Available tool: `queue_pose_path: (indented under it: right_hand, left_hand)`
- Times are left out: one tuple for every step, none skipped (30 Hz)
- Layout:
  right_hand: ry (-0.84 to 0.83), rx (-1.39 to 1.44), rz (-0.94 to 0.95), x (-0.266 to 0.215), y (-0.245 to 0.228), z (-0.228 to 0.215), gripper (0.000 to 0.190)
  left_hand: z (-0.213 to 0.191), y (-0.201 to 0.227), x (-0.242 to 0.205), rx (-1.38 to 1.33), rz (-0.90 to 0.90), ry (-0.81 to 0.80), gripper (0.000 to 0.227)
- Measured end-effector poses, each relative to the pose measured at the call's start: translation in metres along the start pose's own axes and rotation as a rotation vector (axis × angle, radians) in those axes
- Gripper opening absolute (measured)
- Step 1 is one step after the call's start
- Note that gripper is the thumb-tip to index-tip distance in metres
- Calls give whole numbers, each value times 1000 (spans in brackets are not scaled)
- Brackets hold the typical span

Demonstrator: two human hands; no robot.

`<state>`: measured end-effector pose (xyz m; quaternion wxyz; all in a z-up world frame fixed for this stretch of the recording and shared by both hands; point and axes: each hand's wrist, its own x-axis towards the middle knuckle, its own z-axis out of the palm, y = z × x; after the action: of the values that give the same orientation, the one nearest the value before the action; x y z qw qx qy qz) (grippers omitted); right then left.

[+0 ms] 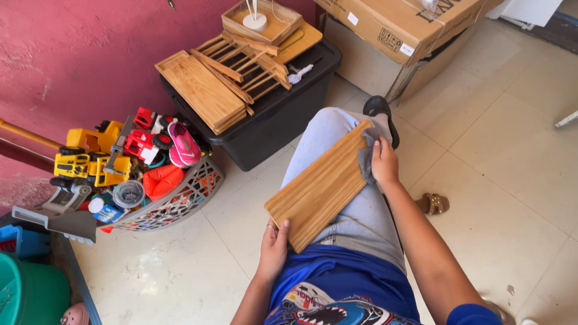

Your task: Sanding a rectangular wooden board with sandpaper while sitting in a workspace.

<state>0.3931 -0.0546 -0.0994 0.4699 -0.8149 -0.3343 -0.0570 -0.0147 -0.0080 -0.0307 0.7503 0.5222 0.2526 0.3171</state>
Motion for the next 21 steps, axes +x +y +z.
queue_pose_path:
  right_hand:
    - [26, -33, 0, -7, 1, -7, 38]
    - [46, -70, 5, -20, 2, -14, 37]
    - [33, -77, 17, -35, -1, -27, 37]
    - [16, -103, 173, -41, -7, -40, 39]
    - [-1, -130, 328, -47, -12, -54, 42]
    - [-5, -138, 331, -62, -9, -60, 42]
    - [0, -165, 506, -78, -6, -67, 48]
    - [9, -194, 682, -93, -3, -76, 55]
    - [9, -204, 686, -104, 5, -74, 55]
    - [75, -68, 560, -109, 13, -70, 52]
    - [139, 65, 430, -115, 21, -67, 50]
    - [140, 61, 427, -115, 3, -62, 50]
    - [160, 199, 487, -115, -15, -58, 50]
    - [175, 343, 546, -117, -35, -48, 54]
    - [172, 345, 545, -119, -63, -46, 54]
    - [197, 470, 475, -119, -92, -42, 57]
    - [222, 595, 404, -120, -120, -38, 65]
    - [221, 597, 405, -132, -143, -38, 65]
    - [90, 656, 329, -144, -164, -37, 69]
    - [-38, 711, 257, -157, -186, -38, 75]
    - [-37, 712, 261, -171, -198, -38, 75]
  left_hand:
    - [1, -1, 2, -38, -22, 33, 53]
    - [1, -3, -1, -76, -52, 69, 52]
    - [-1, 0, -3, -78, -71, 75, 52]
    - [-2, 3, 1, -173, -87, 90, 50]
    - [-2, 6, 5, -268, -102, 104, 49]
    - [2, 16, 5, -273, -110, 106, 49]
    - [7, 25, 6, -350, -146, 121, 48]
    - [12, 35, 6, -427, -184, 133, 48]
    - [18, 40, 3, -433, -192, 132, 48]
    - [25, 46, 4, -493, -197, 138, 48]
    - [32, 53, 5, -553, -202, 144, 48]
    - [39, 50, 9, -557, -202, 142, 48]
    - [47, 48, 14, -589, -217, 185, 48]
    - [52, 46, 17, -617, -230, 232, 49]
    - [56, 42, 19, -618, -227, 235, 49]
    - [59, 39, 23, -662, -268, 282, 50]
    - [63, 36, 27, -707, -309, 330, 50]
    - [61, 32, 29, -705, -308, 331, 50]
    - [60, 28, 31, -761, -339, 337, 51]
    - [58, 23, 33, -815, -375, 343, 53]
    - [54, 20, 36, -812, -379, 344, 53]
